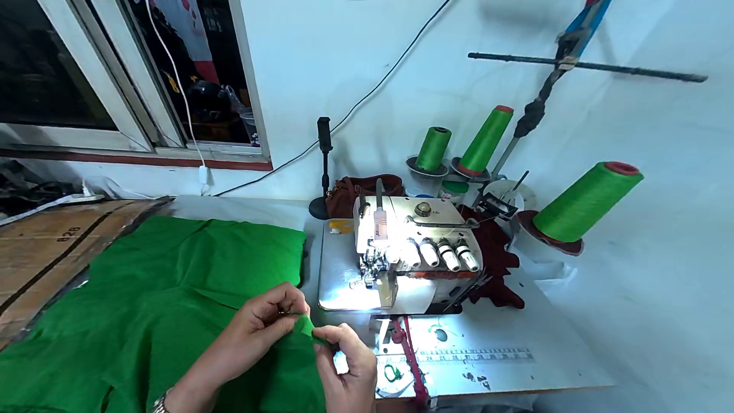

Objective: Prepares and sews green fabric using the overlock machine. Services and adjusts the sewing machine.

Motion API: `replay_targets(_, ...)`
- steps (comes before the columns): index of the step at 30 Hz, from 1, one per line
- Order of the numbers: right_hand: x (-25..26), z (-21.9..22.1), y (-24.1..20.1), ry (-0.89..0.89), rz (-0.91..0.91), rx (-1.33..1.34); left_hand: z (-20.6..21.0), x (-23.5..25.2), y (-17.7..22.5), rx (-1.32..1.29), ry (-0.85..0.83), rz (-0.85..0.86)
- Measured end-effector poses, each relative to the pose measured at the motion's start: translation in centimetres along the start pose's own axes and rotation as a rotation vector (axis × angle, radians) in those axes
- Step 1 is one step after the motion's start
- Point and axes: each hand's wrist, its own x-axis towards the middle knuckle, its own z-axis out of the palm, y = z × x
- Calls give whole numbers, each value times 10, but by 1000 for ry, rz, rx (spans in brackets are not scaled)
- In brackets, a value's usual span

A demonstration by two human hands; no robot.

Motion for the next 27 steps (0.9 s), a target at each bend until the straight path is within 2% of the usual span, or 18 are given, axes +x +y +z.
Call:
replay_targets(6,-1,2,-1,61,48,34,4,1,0,-21,-10,-6)
replay_targets(10,-2,1,1,28,9,30,5,2,-1,9,3,12)
replay_targets(18,-2,1,-1,17,54,31,3,2,2,37,-64,14)
replay_targets(27,3,2,-2,30,65,37,6,5,4,-76,-28,7)
